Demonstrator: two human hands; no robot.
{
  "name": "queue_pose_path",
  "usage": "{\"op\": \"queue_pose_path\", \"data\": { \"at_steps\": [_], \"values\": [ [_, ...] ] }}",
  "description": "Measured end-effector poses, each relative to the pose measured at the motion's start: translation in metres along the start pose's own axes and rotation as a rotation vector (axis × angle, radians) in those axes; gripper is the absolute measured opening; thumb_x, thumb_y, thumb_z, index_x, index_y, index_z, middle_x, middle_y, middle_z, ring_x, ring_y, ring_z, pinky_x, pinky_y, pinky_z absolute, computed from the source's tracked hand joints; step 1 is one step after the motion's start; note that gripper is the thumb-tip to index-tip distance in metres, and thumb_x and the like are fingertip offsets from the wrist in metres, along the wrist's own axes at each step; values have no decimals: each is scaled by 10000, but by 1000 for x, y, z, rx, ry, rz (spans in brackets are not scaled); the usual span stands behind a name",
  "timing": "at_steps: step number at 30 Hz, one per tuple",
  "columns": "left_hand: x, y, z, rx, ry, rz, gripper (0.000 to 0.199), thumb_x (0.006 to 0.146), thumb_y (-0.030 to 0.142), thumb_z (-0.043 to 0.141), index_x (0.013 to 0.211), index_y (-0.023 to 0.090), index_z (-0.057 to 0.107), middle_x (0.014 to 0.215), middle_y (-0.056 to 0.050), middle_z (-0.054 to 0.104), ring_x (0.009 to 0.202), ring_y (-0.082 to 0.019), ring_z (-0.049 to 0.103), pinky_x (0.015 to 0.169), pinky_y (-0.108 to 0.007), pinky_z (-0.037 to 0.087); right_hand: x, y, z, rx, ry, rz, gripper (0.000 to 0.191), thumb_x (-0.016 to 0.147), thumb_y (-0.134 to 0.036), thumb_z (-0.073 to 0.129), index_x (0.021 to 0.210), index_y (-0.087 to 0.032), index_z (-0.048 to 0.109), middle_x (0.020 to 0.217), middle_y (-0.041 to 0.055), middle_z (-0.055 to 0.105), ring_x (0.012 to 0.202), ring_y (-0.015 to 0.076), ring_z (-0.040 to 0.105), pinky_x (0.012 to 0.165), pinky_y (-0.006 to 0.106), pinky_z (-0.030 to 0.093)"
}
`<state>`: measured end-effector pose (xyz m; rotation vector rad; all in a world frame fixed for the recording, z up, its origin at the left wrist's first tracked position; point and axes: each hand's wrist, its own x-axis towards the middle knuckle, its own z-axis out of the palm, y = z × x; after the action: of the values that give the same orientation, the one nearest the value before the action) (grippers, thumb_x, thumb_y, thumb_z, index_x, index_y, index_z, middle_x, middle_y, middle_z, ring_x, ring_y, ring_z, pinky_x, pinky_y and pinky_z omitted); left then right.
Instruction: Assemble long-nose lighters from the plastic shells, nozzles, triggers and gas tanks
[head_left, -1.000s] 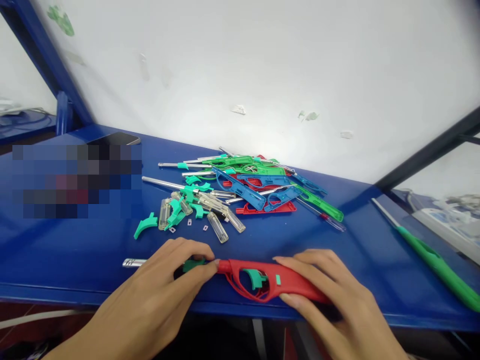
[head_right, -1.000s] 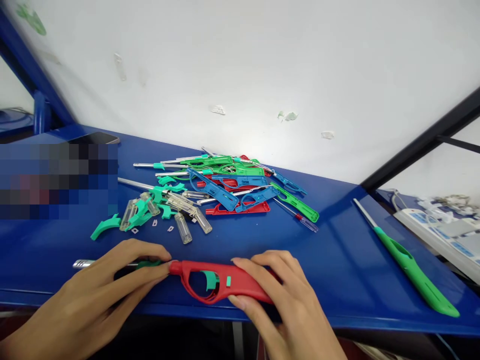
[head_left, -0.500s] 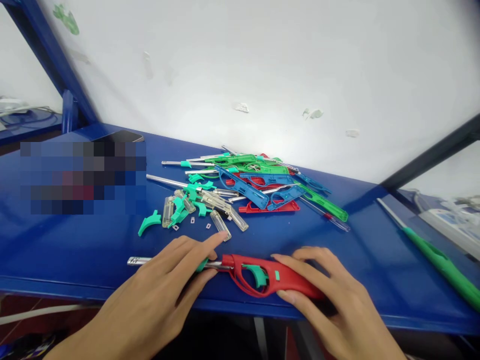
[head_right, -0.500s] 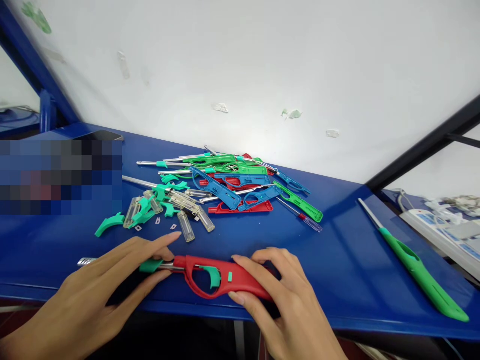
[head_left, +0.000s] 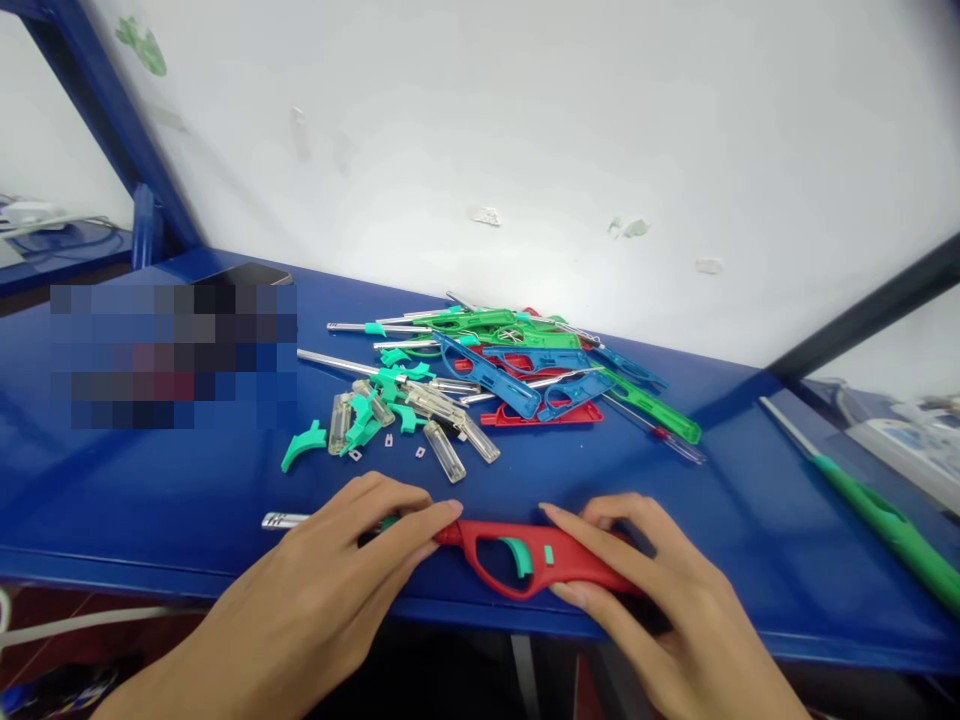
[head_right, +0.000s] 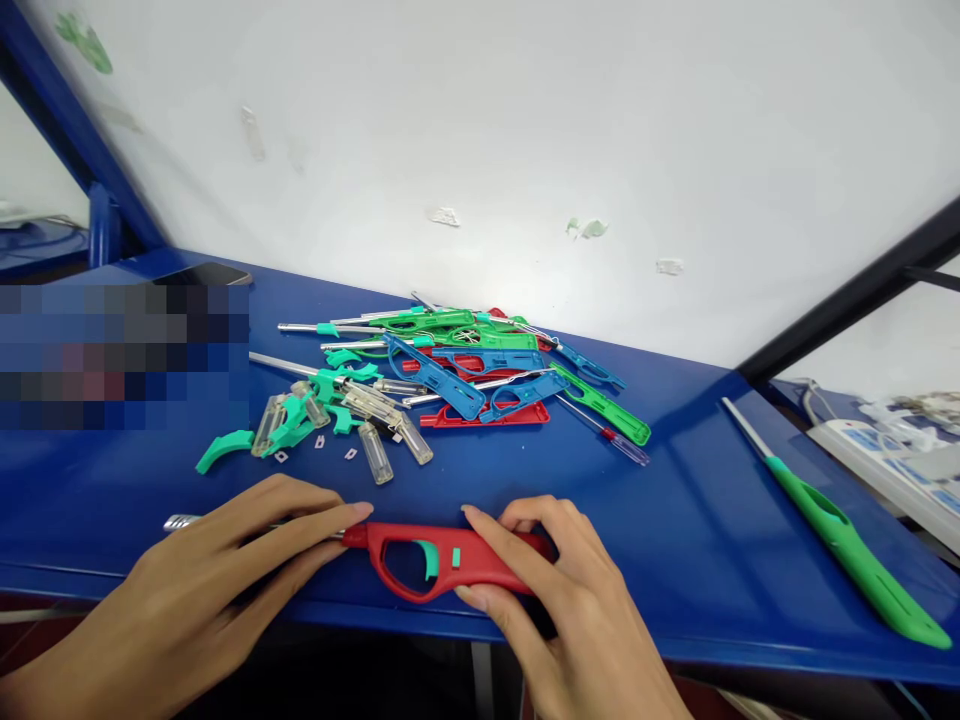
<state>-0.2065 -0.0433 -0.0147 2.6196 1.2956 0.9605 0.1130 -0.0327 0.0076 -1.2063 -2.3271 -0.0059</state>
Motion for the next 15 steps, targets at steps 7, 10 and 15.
{"op": "queue_pose_path", "data": {
  "at_steps": [7, 10, 15],
  "values": [
    [-1, 0, -1, -32, 1, -16, 408, 1148, 149, 491, 1488, 324, 636, 1289, -31, 724, 1124, -174, 732, 964, -257, 638, 3, -2, 0, 18, 12, -1, 340, 1127, -470, 622, 1427, -382, 755, 1129, 46, 719, 991, 191, 788, 833, 287, 678],
    [-2, -2, -1, -39, -8, -21, 430, 1140, 138, 496, 1504, 328, 626, 1301, -40, 718, 1133, -182, 730, 961, -263, 640, 3, -2, -2, 26, -2, 22, 337, 1120, -462, 635, 1425, -384, 755, 1138, 50, 715, 995, 194, 788, 839, 294, 680],
    [-4, -4, 0, -35, -55, -21, 508, 1119, 85, 485, 1542, 344, 599, 1334, -45, 690, 1176, -187, 704, 999, -277, 626, 0, 0, -3, 36, -23, 53, 327, 1115, -467, 635, 1408, -399, 763, 1150, 49, 711, 997, 202, 792, 847, 311, 685]
  ]
}}
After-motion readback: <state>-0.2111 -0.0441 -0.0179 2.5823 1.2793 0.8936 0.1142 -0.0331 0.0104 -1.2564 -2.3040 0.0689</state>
